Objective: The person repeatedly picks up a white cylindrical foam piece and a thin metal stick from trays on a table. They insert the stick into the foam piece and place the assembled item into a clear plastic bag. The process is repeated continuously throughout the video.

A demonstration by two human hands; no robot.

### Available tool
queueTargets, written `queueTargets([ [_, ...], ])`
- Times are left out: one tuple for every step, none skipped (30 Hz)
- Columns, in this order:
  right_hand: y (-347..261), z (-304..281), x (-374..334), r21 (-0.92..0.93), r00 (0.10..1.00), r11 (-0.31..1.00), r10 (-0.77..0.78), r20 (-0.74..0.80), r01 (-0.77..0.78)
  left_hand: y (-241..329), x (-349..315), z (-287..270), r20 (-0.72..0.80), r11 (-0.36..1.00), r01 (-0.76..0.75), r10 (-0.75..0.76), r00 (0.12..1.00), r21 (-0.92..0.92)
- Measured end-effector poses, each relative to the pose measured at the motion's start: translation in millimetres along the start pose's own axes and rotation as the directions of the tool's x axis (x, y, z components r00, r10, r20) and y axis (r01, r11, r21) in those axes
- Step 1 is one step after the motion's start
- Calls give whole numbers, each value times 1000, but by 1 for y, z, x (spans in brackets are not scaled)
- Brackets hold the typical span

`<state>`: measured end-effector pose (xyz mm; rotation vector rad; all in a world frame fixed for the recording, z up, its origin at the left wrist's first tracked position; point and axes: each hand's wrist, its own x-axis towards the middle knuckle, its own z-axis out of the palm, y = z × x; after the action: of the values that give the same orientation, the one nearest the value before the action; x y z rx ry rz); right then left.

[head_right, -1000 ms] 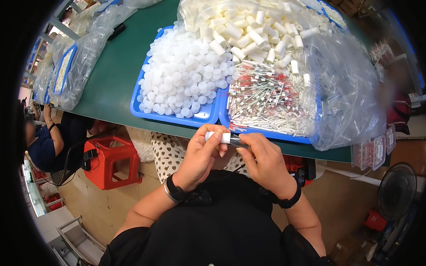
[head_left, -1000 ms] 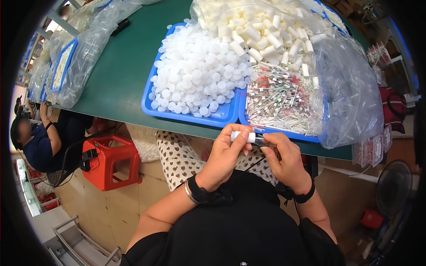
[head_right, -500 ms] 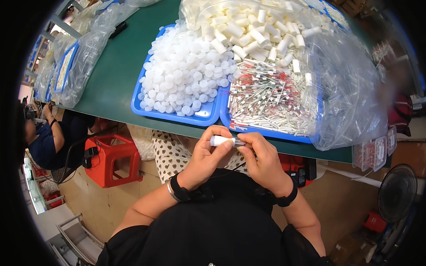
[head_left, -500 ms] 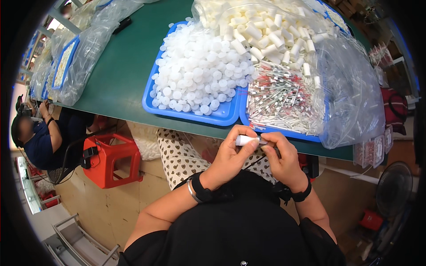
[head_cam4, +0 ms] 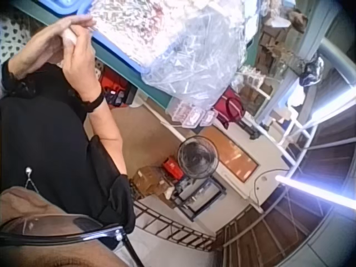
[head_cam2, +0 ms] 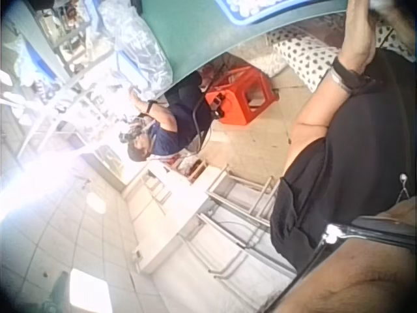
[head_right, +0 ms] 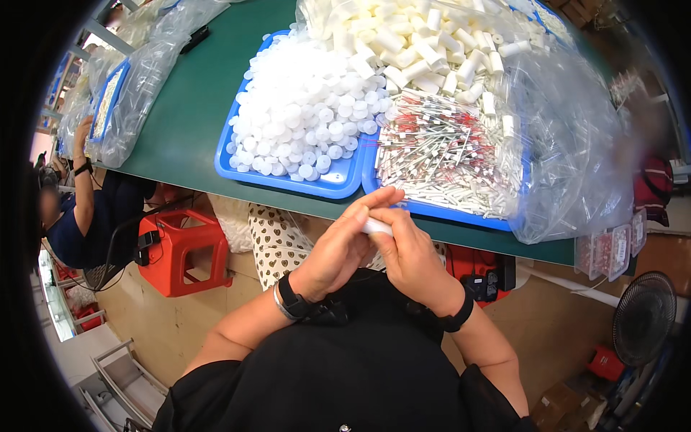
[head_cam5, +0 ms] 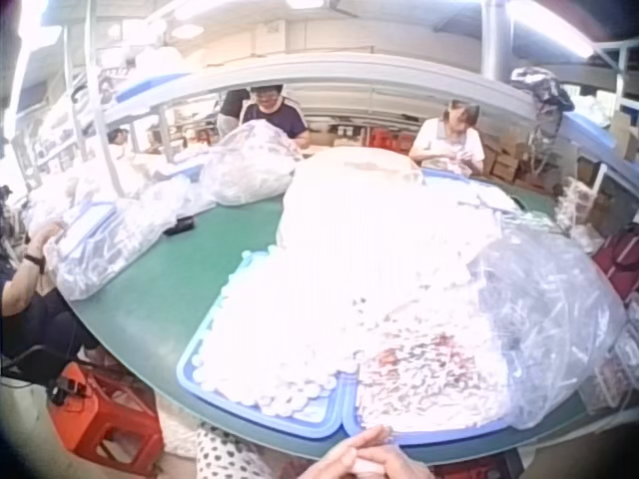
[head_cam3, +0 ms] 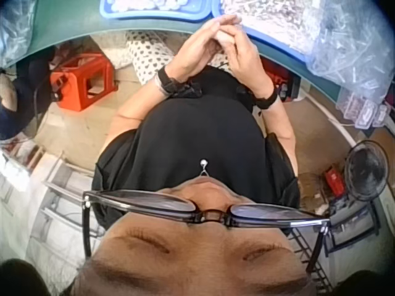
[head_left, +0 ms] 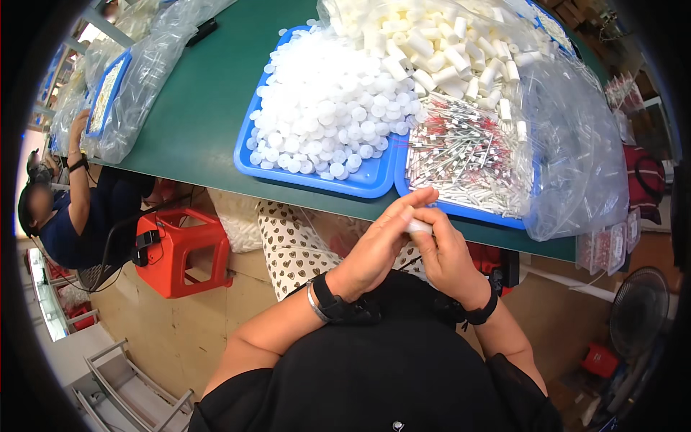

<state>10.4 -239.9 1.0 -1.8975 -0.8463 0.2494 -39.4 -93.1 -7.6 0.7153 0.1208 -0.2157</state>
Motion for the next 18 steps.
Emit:
queueTargets([
  [-1, 0, 2, -48, 999, 998, -39, -22, 38, 0, 0, -1, 27, 998, 0, 2, 1000, -58],
  [-3, -1, 3, -96, 996, 993, -79, -43, 75, 0, 0, -4, 53, 993, 1, 5, 999, -116],
  [-4, -2, 5, -144, 991, 983, -120, -61, 110, 0, 0, -6, 79, 985, 4, 10, 997, -173],
  [1, -3, 8, -204, 976, 960, -208, -65, 191, -1, 0, -9, 91, 980, 27, -9, 996, -198],
  [1, -5, 9, -225, 974, 953, -219, -51, 203, -3, 1, -14, 102, 974, 51, -29, 994, -222],
  [0, -7, 10, -246, 972, 945, -231, -38, 215, -3, 1, -16, 114, 966, 75, -48, 992, -246],
  [0, -8, 11, -266, 970, 937, -241, -24, 226, -3, -1, -13, 101, 964, 78, -54, 993, -253],
  [0, -7, 11, -254, 971, 941, -237, -24, 224, -2, -3, -9, 87, 962, 81, -60, 994, -260],
  [0, -5, 10, -243, 972, 945, -234, -23, 221, -3, -4, -6, 73, 960, 84, -67, 995, -268],
  [1, -2, 9, -232, 973, 948, -228, -22, 217, -5, -6, -5, 78, 953, 76, -56, 995, -293],
  [0, 3, 8, -252, 977, 949, -208, -41, 191, -7, -6, -5, 83, 946, 68, -44, 996, -318],
  [-1, 9, 6, -272, 980, 948, -188, -60, 165, -9, -7, -5, 87, 938, 60, -32, 996, -342],
  [-2, 14, 5, -291, 982, 946, -171, -80, 141, -11, -8, -5, 81, 939, 37, -10, 997, -343],
  [-2, 19, 4, -299, 983, 947, -152, -102, 116, -13, -8, -4, 74, 939, 13, 13, 997, -343],
  [-2, 23, 4, -307, 983, 947, -134, -124, 91, -13, -8, -3, 67, 939, -11, 36, 997, -342],
  [-3, 26, 3, -313, 982, 947, -115, -147, 64, -12, -8, -3, 39, 945, -13, 27, 999, -327],
  [-4, 28, 5, -263, 984, 963, -94, -151, 51, -8, -6, -2, 11, 950, -15, 19, 1000, -312],
  [-5, 28, 9, -212, 986, 976, -72, -153, 38, -6, -6, -2, -18, 955, -16, 11, 1000, -296],
])
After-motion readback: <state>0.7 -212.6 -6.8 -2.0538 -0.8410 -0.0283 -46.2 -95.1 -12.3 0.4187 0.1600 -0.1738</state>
